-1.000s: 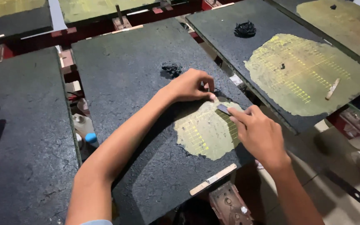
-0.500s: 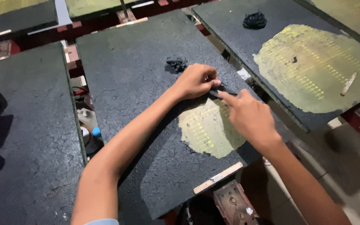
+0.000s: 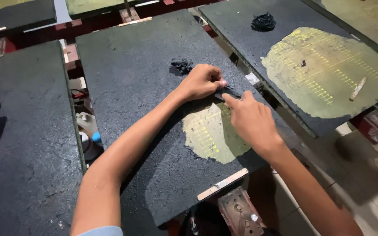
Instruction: Cleaning dried ink or emulsion residue from a screen printing frame using a metal scraper and fingers.
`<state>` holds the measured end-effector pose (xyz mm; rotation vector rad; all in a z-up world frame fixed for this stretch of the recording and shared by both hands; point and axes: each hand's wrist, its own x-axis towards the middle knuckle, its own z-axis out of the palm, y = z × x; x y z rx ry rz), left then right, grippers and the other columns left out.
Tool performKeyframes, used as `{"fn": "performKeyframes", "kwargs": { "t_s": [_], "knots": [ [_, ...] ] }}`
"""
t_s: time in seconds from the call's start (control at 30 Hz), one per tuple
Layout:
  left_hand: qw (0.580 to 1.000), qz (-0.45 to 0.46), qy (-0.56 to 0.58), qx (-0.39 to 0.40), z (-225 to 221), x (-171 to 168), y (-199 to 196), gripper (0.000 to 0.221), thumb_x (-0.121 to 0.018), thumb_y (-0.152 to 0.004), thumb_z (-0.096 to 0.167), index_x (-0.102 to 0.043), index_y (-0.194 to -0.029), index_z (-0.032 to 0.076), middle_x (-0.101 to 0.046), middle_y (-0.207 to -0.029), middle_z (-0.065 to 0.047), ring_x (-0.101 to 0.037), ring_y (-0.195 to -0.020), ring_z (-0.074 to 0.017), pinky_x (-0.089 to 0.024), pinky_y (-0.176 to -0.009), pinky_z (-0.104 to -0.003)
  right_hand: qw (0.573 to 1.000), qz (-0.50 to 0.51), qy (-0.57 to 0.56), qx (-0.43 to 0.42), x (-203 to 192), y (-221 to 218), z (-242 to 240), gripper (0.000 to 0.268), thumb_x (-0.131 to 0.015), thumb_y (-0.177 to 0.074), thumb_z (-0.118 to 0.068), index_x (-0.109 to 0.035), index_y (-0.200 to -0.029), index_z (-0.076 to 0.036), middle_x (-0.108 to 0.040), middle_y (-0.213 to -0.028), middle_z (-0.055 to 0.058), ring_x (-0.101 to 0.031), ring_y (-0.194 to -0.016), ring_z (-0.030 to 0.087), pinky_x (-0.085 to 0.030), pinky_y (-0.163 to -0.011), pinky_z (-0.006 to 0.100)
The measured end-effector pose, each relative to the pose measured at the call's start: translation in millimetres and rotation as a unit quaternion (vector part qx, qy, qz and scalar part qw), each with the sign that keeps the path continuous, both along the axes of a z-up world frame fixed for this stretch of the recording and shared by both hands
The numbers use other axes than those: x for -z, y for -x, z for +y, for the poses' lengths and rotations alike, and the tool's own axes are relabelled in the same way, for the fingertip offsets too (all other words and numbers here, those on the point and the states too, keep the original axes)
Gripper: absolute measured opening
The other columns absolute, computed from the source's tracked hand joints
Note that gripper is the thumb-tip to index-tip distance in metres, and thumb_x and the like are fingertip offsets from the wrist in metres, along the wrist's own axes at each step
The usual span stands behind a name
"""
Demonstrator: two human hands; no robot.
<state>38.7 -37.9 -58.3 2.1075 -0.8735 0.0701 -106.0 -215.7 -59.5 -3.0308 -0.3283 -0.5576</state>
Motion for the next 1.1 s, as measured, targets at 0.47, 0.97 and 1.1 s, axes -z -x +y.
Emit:
{"fn": "performKeyframes", "kwargs": {
  "t_s": [0.47, 0.97, 1.1],
  "knots": [
    [0.977, 0.159, 0.113, 0.090, 15, -15, -7, 0.043, -0.056, -0.097, 0.041, -0.061, -0.120, 0.005, -0.074, -0.079, -0.015, -0.072, -0.077, -0.0218, -0.058, -0.075, -0.032, 0.983, 0.126, -0.120, 0.050, -45, 33, -41, 0.035, -0.049, -0.107, -0.022, -0.072, -0.133, -0.022, -0.067, -0.090, 0.021, -0.072, -0.071, 0.049, -0.058, -0.056, 0.056],
    [0.963, 0.000, -0.268, 0.043, 28, -27, -6, 0.031, -0.077, -0.086, 0.053, -0.070, -0.097, 0.025, -0.073, -0.092, -0.003, -0.073, -0.096, -0.0303, -0.058, -0.086, -0.044, 0.995, 0.092, -0.034, -0.034, -49, 23, 5, 0.033, -0.050, -0.108, -0.029, -0.069, -0.135, -0.027, -0.056, -0.082, 0.007, -0.065, -0.054, 0.031, -0.050, -0.044, 0.042],
    [0.951, -0.052, -0.303, 0.017, 26, -18, -12, 0.016, -0.071, -0.085, 0.037, -0.072, -0.091, 0.022, -0.073, -0.086, -0.007, -0.073, -0.090, -0.0353, -0.059, -0.080, -0.048, 0.993, 0.089, -0.011, -0.078, -43, 6, 16, 0.033, -0.050, -0.108, -0.028, -0.069, -0.135, -0.030, -0.052, -0.082, 0.006, -0.063, -0.051, 0.032, -0.049, -0.045, 0.042]
  ]
}}
